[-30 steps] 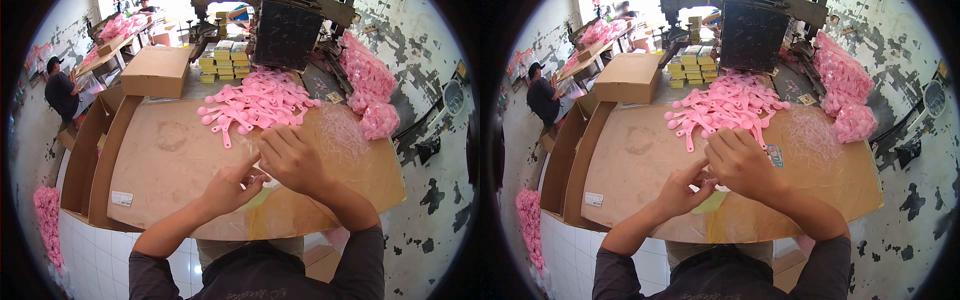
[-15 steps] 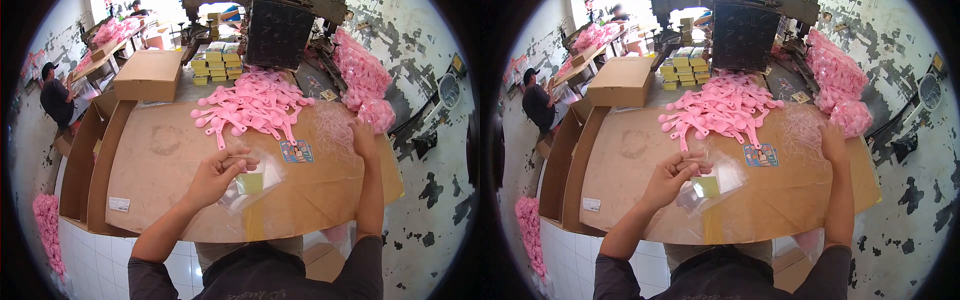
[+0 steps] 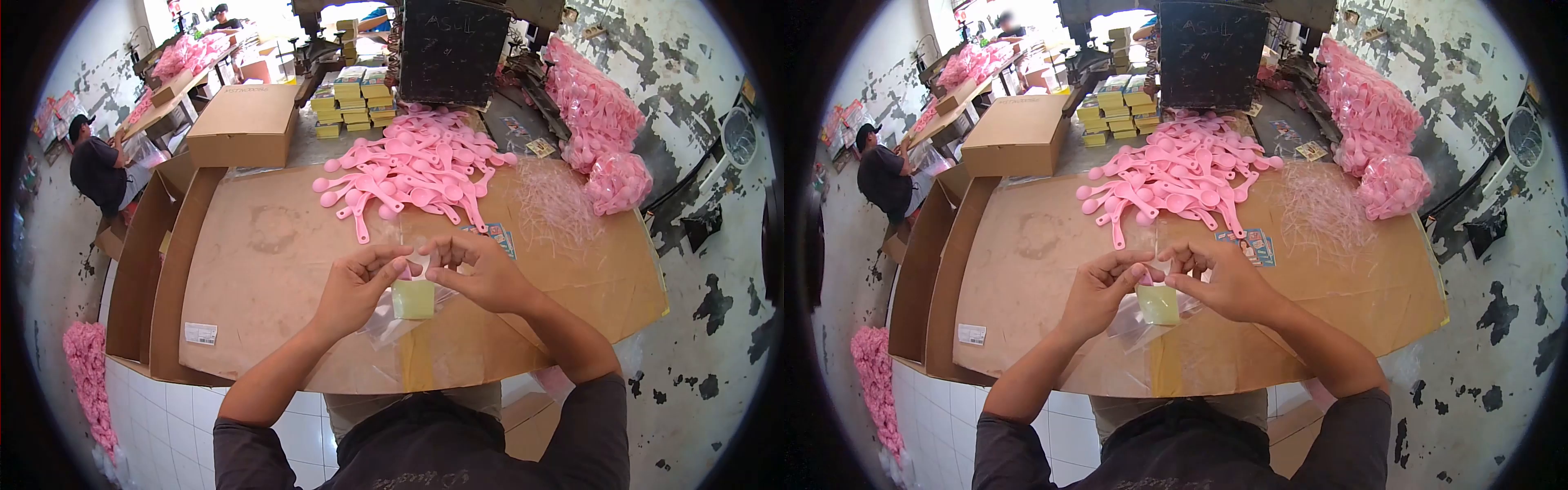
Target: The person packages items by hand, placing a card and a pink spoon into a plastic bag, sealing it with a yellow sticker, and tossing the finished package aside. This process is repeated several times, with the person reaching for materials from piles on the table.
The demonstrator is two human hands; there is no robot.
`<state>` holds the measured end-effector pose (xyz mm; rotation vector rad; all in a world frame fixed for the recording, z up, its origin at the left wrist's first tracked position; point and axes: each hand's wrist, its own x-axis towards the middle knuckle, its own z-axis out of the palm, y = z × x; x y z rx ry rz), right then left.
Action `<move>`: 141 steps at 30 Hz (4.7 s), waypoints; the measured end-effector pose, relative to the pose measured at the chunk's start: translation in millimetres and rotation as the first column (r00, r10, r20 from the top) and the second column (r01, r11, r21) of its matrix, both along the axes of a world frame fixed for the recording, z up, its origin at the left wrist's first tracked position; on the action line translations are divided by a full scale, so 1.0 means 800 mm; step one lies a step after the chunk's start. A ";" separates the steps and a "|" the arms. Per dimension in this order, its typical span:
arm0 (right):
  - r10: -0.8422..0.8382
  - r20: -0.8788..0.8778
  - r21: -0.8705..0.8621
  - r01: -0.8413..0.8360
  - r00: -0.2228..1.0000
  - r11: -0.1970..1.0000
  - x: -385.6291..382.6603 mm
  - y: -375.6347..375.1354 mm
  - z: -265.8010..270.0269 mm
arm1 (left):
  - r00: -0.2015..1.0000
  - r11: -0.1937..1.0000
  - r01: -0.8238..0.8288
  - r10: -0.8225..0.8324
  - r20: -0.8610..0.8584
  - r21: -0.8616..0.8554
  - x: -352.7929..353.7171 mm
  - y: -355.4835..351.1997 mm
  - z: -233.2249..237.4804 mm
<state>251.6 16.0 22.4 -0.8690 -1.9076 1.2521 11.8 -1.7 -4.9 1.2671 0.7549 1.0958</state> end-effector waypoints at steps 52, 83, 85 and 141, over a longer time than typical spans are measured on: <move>0.038 -0.033 0.101 -0.035 0.999 0.994 0.023 0.023 -0.023 | 0.995 0.998 -0.057 0.058 -0.085 0.012 0.000 0.004 -0.017; -0.468 0.511 0.624 0.063 0.721 0.779 0.138 0.072 -0.064 | 0.799 0.819 -0.454 0.549 -0.247 0.351 -0.091 0.060 -0.017; -0.438 0.491 0.582 0.091 0.753 0.808 0.137 0.072 -0.065 | 0.708 0.889 -0.243 0.435 -0.556 0.388 -0.034 0.052 -0.036; -0.131 0.088 0.535 0.064 0.987 0.842 0.038 0.020 -0.020 | 0.976 0.995 0.062 -0.076 -0.204 -0.075 0.003 0.013 -0.017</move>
